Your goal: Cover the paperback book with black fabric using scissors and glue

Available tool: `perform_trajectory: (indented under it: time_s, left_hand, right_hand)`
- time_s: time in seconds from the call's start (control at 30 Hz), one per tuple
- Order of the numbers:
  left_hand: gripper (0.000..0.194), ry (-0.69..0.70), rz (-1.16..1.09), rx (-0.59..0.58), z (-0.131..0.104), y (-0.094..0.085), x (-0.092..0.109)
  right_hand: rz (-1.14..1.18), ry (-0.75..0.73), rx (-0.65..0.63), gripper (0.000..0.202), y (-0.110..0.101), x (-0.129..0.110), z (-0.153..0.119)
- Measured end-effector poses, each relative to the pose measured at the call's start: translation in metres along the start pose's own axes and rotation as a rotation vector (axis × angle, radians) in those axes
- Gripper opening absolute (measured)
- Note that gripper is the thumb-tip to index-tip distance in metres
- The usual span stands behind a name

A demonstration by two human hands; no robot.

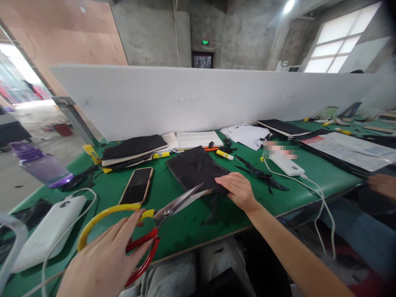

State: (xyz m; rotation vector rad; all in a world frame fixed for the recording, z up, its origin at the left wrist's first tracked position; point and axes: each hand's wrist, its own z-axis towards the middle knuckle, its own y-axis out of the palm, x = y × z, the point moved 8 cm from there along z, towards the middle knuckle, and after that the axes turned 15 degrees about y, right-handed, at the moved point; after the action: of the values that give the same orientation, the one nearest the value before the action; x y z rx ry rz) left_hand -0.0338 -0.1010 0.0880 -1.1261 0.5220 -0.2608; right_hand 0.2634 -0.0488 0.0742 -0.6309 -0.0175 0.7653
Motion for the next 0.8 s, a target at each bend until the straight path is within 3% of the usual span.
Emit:
perform_trajectory:
  time_s: [0.27, 0.8]
  left_hand:
    - [0.050, 0.068, 0.117, -0.013, -0.001, 0.002, 0.006]
    - [0.051, 0.056, 0.026, -0.012, -0.010, 0.011, -0.001]
  right_hand:
    - [-0.013, 0.008, -0.005, 0.030, 0.001, 0.001, -0.001]
    - [-0.009, 0.004, -0.001, 0.030, -0.002, -0.003, 0.002]
